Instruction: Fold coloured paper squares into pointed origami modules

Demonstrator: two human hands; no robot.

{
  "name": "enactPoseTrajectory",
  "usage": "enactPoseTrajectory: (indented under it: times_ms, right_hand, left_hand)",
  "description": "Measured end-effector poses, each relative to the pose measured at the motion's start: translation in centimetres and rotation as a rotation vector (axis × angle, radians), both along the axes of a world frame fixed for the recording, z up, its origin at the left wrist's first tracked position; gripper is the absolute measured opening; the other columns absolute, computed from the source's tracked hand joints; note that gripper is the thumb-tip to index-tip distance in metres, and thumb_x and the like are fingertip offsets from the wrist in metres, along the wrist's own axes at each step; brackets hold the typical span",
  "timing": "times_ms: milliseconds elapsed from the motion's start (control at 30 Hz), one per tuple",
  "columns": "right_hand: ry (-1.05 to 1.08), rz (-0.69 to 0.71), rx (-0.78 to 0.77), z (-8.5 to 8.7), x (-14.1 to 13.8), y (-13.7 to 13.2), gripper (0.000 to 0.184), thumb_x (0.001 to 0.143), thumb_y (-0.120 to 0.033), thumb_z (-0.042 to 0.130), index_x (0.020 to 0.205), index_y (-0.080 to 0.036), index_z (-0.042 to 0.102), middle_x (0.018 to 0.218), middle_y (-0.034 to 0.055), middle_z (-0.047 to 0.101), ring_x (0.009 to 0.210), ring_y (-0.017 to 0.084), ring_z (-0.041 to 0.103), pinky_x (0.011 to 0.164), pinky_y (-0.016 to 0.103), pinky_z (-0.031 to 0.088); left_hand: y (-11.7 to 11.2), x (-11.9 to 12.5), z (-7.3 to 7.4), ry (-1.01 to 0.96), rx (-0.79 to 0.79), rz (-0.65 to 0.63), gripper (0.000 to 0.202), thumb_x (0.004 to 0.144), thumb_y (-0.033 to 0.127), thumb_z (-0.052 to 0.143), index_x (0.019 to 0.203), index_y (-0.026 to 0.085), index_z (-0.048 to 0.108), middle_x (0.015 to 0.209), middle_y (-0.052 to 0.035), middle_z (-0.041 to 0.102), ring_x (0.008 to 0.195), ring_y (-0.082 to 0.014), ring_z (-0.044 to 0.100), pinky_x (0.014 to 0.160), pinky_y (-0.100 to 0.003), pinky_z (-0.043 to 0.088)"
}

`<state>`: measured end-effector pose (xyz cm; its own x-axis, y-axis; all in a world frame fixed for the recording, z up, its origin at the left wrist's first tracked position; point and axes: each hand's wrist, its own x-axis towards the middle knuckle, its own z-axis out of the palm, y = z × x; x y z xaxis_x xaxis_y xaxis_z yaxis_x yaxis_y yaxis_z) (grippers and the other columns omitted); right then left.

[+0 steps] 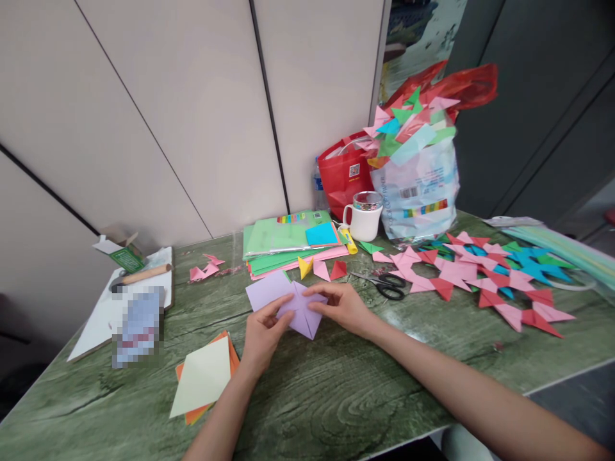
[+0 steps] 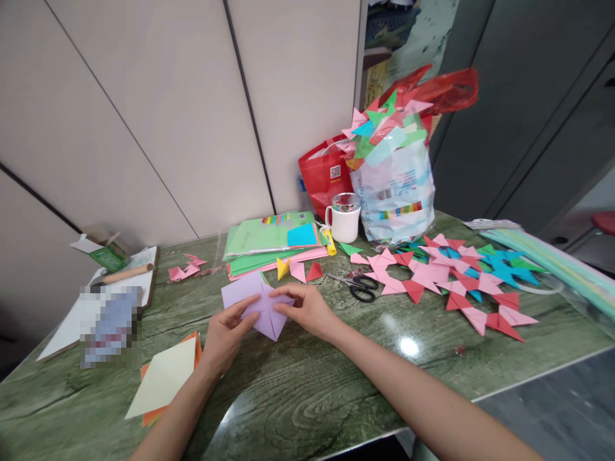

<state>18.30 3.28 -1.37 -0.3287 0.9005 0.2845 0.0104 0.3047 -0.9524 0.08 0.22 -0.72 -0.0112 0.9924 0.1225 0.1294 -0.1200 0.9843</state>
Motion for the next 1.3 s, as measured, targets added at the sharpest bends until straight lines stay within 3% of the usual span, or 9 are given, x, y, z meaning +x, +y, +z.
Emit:
enactPoseTrajectory:
  times_ms: [267, 600, 767, 1167, 1300]
  right_hand:
    - [0.032, -0.003, -0.002, -0.2, -0.1, 0.1, 0.027, 0.070, -0.030, 0.065, 0.093, -0.017, 0.066, 0.093, 0.0064, 0.066, 0.081, 0.019, 0.059, 0.067, 0.029, 0.046]
    - [0.027, 0.001, 0.010, -0.3, 0.0, 0.1, 0.026, 0.070, -0.030, 0.065, 0.093, -0.018, 0.066, 0.092, 0.0065, 0.066, 0.078, 0.018, 0.058, 0.066, 0.029, 0.046]
    - [0.041, 0.036, -0.015, -0.3, 0.0, 0.1, 0.032, 0.064, -0.031, 0.071, 0.093, -0.018, 0.066, 0.094, 0.0058, 0.064, 0.078, 0.017, 0.058, 0.063, 0.027, 0.046]
    - [0.085, 0.036, -0.127, -0.1, -0.1, 0.1, 0.031, 0.060, -0.031, 0.072, 0.087, -0.017, 0.065, 0.079, 0.0022, 0.063, 0.066, 0.014, 0.056, 0.057, 0.024, 0.044]
    - [0.133, 0.077, -0.136, 0.1, -0.1, 0.0, 0.040, 0.061, -0.029, 0.072, 0.097, -0.019, 0.060, 0.084, 0.0023, 0.063, 0.070, 0.014, 0.057, 0.059, 0.024, 0.045]
  left_hand:
    - [0.0, 0.1, -0.2, -0.052, -0.106, -0.015, 0.046, 0.060, 0.030, 0.072, 0.103, 0.014, 0.066, 0.075, -0.0044, 0.067, 0.058, -0.0119, 0.054, 0.055, -0.025, 0.048]
    - [0.0, 0.0, -0.5, -0.037, -0.103, -0.009, 0.048, 0.060, 0.031, 0.072, 0.104, 0.014, 0.065, 0.065, -0.0022, 0.064, 0.054, -0.0107, 0.052, 0.054, -0.024, 0.048]
    - [0.0, 0.1, -0.4, -0.041, -0.097, 0.000, 0.047, 0.058, 0.031, 0.073, 0.102, 0.015, 0.067, 0.066, -0.0028, 0.065, 0.054, -0.0113, 0.052, 0.053, -0.023, 0.047]
    - [-0.3, 0.4, 0.2, 0.019, -0.074, 0.007, 0.045, 0.059, 0.031, 0.073, 0.100, 0.013, 0.068, 0.059, -0.0005, 0.063, 0.046, -0.0074, 0.045, 0.046, -0.019, 0.039]
    - [-0.5, 0.6, 0.7, 0.023, -0.062, 0.025, 0.041, 0.057, 0.028, 0.074, 0.096, 0.015, 0.069, 0.058, 0.0002, 0.063, 0.043, -0.0065, 0.041, 0.043, -0.019, 0.034]
